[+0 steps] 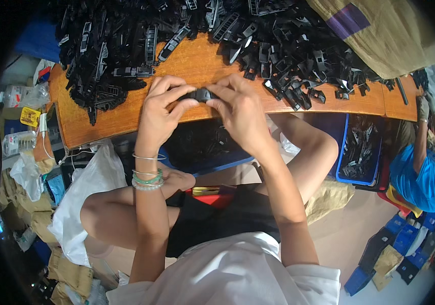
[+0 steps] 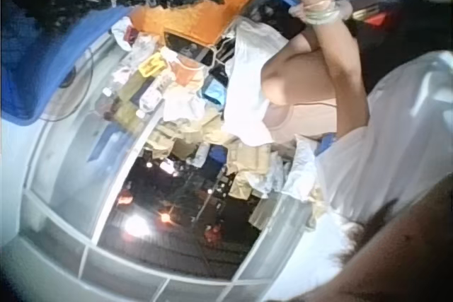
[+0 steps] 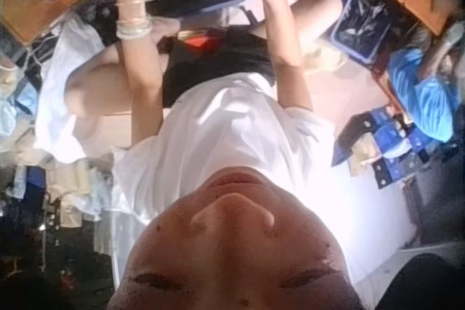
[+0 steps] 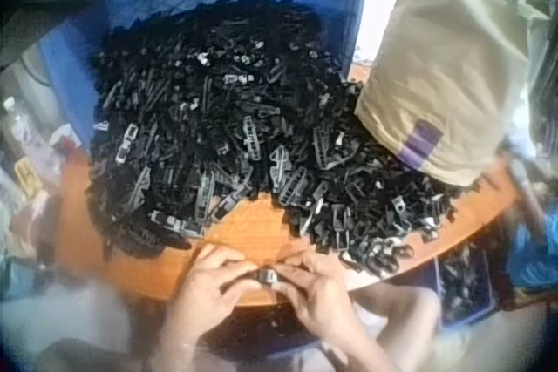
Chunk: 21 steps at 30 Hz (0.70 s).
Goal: The person assembles plastic components by taking pieces from the table, fitting them together by hand, and dropping the assembled parts into a blue bin.
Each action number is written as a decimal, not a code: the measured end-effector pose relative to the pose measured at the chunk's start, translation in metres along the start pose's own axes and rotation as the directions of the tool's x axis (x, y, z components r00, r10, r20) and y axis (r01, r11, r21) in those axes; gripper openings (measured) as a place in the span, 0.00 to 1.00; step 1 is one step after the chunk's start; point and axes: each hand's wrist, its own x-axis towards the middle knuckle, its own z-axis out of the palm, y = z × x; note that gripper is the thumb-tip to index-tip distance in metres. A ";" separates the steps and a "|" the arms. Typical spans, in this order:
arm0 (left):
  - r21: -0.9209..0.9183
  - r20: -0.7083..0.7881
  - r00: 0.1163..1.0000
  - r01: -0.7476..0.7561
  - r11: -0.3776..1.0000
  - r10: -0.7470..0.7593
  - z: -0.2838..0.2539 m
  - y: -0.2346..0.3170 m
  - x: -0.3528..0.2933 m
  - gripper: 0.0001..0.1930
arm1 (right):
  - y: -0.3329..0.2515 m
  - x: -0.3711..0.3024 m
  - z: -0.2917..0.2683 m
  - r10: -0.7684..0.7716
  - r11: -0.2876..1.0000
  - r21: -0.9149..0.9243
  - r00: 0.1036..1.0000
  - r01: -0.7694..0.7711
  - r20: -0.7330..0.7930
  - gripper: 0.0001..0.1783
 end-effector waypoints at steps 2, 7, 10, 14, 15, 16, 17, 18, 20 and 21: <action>-0.118 0.023 0.996 0.083 0.990 -0.081 -0.009 0.002 -0.001 0.12 | -0.010 -0.022 -0.006 -0.018 0.998 -0.062 0.997 0.023 0.076 0.16; 0.394 -0.233 0.971 0.037 0.918 0.061 0.002 0.009 0.045 0.15 | -0.024 -0.057 0.006 0.005 1.000 0.018 0.998 -0.006 0.060 0.14; 0.582 -0.189 0.972 0.227 0.781 -0.141 0.010 0.006 0.061 0.13 | -0.016 -0.056 -0.005 0.011 0.999 -0.029 0.980 -0.017 -0.200 0.13; 0.586 -0.146 0.977 0.212 0.782 -0.156 0.018 0.003 0.056 0.11 | 0.020 -0.051 -0.034 -0.136 0.864 -0.473 0.824 -0.174 -0.550 0.11; 0.584 -0.143 0.978 0.207 0.785 -0.152 0.020 0.001 0.052 0.11 | 0.024 -0.045 -0.038 -0.166 0.823 -0.540 0.835 -0.176 -0.525 0.10; 0.527 -0.158 0.978 0.201 0.825 -0.137 0.020 0.001 0.048 0.11 | 0.028 -0.039 -0.040 -0.195 0.780 -0.602 0.845 -0.174 -0.498 0.11; 0.468 -0.175 0.977 0.193 0.862 -0.124 0.021 0.000 0.046 0.12 | 0.031 -0.035 -0.040 -0.195 0.779 -0.601 0.844 -0.176 -0.500 0.11; 0.469 -0.175 0.977 0.191 0.862 -0.121 0.022 -0.001 0.047 0.12 | 0.032 -0.030 -0.038 -0.205 0.760 -0.629 0.859 -0.162 -0.469 0.10; 0.523 -0.278 0.959 0.195 0.830 -0.050 0.018 0.001 0.046 0.14 | 0.029 -0.028 -0.031 -0.213 0.746 -0.651 0.876 -0.140 -0.433 0.10; 0.526 -0.281 0.958 0.199 0.827 -0.052 0.017 0.001 0.047 0.14 | 0.026 -0.029 -0.027 -0.200 0.766 -0.630 0.886 -0.125 -0.419 0.10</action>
